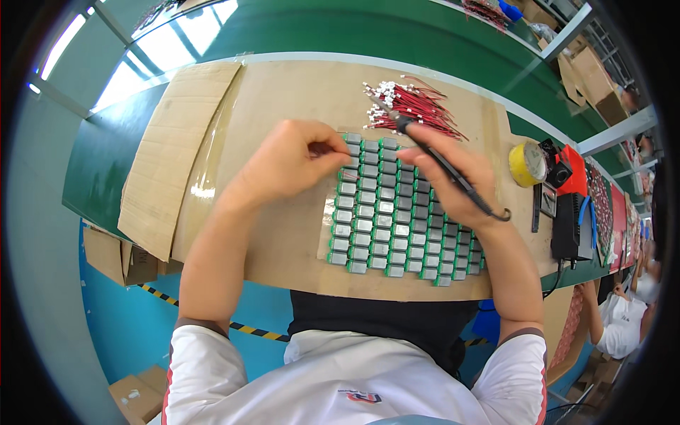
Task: Soldering red and white wires to an array of small rechargeable batteries at a factory workbench.
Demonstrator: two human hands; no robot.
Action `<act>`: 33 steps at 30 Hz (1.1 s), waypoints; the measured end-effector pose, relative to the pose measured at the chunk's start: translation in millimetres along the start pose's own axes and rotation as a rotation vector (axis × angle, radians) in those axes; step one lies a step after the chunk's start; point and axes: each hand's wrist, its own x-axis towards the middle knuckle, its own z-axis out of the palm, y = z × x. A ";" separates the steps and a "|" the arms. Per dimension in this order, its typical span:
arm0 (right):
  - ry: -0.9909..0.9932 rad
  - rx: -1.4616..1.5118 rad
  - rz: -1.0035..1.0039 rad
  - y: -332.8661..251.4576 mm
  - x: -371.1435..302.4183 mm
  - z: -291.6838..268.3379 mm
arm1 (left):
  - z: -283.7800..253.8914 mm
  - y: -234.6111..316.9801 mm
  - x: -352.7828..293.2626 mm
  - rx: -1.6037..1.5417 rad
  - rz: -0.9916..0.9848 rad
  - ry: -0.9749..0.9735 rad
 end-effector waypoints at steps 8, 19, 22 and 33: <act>-0.050 0.021 -0.029 10.4 -8.3 -16.3 | -12.1 -13.9 5.1 0.086 -0.131 -0.096; -0.154 0.105 0.036 21.1 -10.8 -13.9 | -14.0 -17.6 10.1 0.012 -0.282 -0.048; -0.147 0.068 0.024 20.9 -12.9 -8.4 | -14.0 -16.8 11.4 0.027 -0.289 -0.049; -0.206 0.034 0.084 16.4 -12.2 -11.4 | -13.9 -19.3 11.9 0.043 -0.261 -0.036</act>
